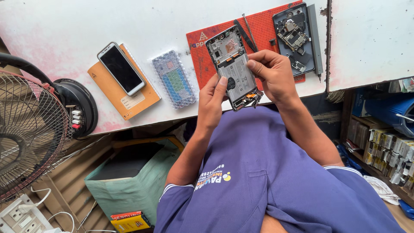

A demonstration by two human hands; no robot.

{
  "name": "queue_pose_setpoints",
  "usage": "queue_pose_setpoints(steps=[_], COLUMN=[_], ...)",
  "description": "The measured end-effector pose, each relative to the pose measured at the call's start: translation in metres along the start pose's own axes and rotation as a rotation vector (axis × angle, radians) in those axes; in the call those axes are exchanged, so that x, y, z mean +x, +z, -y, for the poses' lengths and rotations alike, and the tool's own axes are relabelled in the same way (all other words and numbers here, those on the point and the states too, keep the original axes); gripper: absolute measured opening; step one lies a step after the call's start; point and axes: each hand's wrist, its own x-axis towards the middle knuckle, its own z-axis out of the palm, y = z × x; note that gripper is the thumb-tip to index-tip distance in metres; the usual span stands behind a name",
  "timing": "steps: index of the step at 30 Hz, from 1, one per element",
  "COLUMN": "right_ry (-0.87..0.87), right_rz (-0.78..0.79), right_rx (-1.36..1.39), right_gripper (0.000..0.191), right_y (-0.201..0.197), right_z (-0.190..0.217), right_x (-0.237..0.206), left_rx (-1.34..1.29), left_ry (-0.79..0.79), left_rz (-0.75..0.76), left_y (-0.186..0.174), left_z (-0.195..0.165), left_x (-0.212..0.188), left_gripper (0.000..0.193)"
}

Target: The person uses tweezers to disconnect internal connectors and remove the battery from a disassembled smartphone. The battery is lifted out and set aside on the workbench.

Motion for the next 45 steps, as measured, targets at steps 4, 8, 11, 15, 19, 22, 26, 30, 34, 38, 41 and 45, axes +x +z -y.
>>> queue_pose_setpoints(steps=[4, 8, 11, 15, 19, 22, 26, 30, 34, 38, 41, 45], right_ry=[-0.014, -0.090, -0.108, -0.055, 0.004, -0.057, -0.126, -0.159, -0.151, -0.098, -0.038, 0.052], right_rz=[-0.024, -0.055, -0.046, -0.049, -0.054, -0.041, -0.053, -0.048, -0.073, -0.053, -0.021, -0.033], right_rx=[0.021, -0.124, -0.123, 0.032, 0.134, 0.090, 0.005, -0.028, 0.005, 0.113, 0.224, 0.274], right_gripper=[0.015, 0.016, 0.016, 0.015, 0.014, 0.014, 0.015, 0.015, 0.014, 0.015, 0.014, 0.015], right_y=[0.004, 0.011, 0.015, 0.018, 0.018, 0.016, 0.013, 0.011, 0.011, 0.016, 0.018, 0.020], right_z=[-0.004, -0.005, -0.005, -0.005, -0.006, -0.005, -0.004, -0.003, -0.004, -0.009, -0.009, -0.010], right_x=[-0.009, -0.016, -0.017, -0.015, -0.018, -0.023, -0.030, -0.031, -0.034, -0.036, -0.035, -0.036], left_rx=[-0.207, -0.208, -0.148, -0.219, 0.124, 0.560, 0.422, 0.512, 0.234, -0.098, -0.322, -0.454], left_ry=[-0.018, 0.049, 0.032, -0.039, 0.112, 0.280, 0.212, 0.370, 0.319, 0.239, 0.220, 0.214], left_rz=[0.039, 0.023, -0.014, -0.010, -0.051, -0.132, -0.190, -0.248, -0.227, -0.196, -0.130, -0.042], left_y=[-0.007, -0.008, -0.008, -0.014, -0.016, -0.016, -0.011, -0.008, -0.014, -0.022, -0.023, -0.015], left_z=[0.000, 0.002, 0.006, 0.011, 0.013, 0.004, -0.011, -0.015, -0.005, 0.011, 0.021, 0.027], left_x=[0.003, 0.006, 0.017, 0.020, 0.014, 0.010, 0.004, 0.004, 0.006, 0.009, 0.015, 0.014], left_gripper=[0.035, 0.037, 0.039, 0.048, 0.051, 0.047, 0.041, 0.034, 0.023, 0.027, 0.030, 0.038])
